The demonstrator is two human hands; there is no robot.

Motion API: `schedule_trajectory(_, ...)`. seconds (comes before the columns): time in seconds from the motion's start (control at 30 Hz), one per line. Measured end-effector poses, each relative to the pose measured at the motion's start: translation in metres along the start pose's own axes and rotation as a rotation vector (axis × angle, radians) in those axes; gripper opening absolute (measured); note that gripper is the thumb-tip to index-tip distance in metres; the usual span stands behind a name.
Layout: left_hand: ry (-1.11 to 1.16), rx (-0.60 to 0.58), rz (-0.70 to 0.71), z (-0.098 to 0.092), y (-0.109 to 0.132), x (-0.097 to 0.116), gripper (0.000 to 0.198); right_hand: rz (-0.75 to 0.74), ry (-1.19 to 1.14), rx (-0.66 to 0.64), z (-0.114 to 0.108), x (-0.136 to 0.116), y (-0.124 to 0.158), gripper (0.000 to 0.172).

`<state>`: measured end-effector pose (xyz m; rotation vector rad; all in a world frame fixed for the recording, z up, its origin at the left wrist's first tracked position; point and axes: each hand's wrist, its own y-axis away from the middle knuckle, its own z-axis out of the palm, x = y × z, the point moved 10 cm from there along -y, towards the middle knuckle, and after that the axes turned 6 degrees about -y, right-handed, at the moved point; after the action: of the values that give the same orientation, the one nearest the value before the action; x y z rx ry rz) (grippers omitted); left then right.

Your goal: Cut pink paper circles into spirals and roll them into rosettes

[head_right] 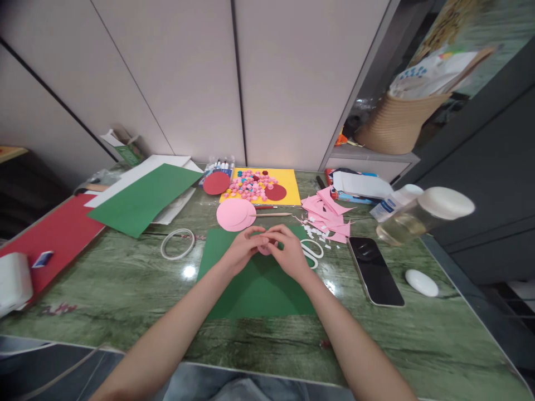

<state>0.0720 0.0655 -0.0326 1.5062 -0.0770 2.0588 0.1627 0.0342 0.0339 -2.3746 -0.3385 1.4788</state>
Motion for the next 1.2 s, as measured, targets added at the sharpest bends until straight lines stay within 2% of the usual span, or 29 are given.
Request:
schedule_trajectory(0.2, 0.047, -0.022, 0.023, 0.000, -0.002, -0.001, 0.035, 0.004, 0.001, 0.029, -0.001, 0.004, 0.001, 0.014)
schedule_trajectory(0.4, 0.012, 0.012, 0.044, -0.001, -0.001, 0.003, 0.035, 0.009, 0.009, 0.028, -0.001, 0.002, 0.000, 0.014)
schedule_trajectory(0.77, -0.073, 0.049, 0.039, -0.005, -0.001, 0.004, 0.031, -0.030, 0.015, -0.042, 0.006, -0.001, 0.001, 0.019)
schedule_trajectory(1.2, -0.046, -0.031, 0.068, 0.006, 0.001, 0.004, 0.030, 0.006, 0.004, 0.090, -0.006, 0.005, 0.002, 0.004)
